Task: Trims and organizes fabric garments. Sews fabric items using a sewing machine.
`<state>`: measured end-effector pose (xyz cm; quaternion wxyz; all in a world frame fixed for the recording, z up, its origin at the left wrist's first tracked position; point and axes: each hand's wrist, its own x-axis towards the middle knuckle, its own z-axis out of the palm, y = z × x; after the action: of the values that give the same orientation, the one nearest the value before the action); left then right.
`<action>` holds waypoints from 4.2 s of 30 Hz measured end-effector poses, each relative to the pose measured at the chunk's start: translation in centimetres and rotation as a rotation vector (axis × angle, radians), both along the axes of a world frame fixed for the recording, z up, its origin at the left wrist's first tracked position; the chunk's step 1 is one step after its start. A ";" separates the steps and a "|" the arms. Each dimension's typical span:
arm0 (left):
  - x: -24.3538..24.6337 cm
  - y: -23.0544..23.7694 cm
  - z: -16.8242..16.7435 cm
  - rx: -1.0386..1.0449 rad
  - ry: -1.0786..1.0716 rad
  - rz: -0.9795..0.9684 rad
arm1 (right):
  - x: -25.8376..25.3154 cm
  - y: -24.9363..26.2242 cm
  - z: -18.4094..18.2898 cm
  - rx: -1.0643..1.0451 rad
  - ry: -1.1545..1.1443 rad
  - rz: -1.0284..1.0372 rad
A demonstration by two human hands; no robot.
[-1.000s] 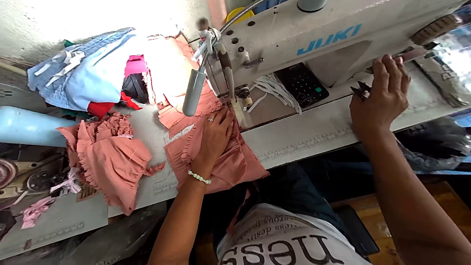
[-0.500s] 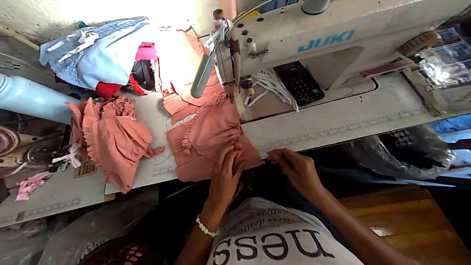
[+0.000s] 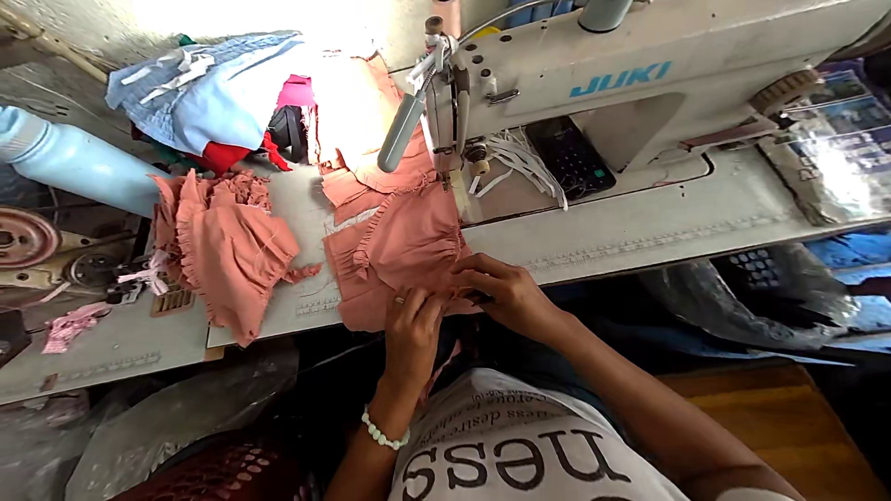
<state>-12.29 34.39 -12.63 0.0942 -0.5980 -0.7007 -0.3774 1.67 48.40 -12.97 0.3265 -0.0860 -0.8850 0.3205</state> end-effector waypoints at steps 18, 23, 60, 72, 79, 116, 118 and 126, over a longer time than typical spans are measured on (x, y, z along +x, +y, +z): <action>-1.3 5.0 -1.6 -0.165 -0.022 -0.145 | 0.8 -1.6 1.2 0.025 0.061 -0.114; -2.3 4.3 -2.1 -0.108 -0.067 -0.163 | 0.6 0.2 -1.7 0.169 -0.146 -0.264; -5.3 7.8 -0.8 -0.274 0.185 -0.291 | 0.4 -1.2 -2.8 0.273 -0.144 -0.346; -5.0 7.8 -1.0 -0.288 0.185 -0.347 | 0.4 -1.3 -2.9 0.294 -0.158 -0.366; -6.2 9.2 -1.3 -0.290 0.249 -0.341 | -0.4 -1.1 -2.3 0.272 -0.196 -0.383; -6.9 11.6 -1.4 -0.315 0.070 -0.316 | -4.7 3.0 -2.0 0.326 -0.240 -0.419; -6.9 11.6 -1.2 -0.316 0.077 -0.304 | -4.9 3.3 -2.1 0.323 -0.236 -0.417; -4.2 8.4 -1.8 -0.258 0.031 -0.198 | -2.0 1.3 -2.8 0.294 -0.206 -0.385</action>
<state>-16.47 42.83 -14.42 -0.0101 -0.6772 -0.6795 -0.2822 -0.36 49.66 -15.77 0.2986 -0.2367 -0.9180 0.1097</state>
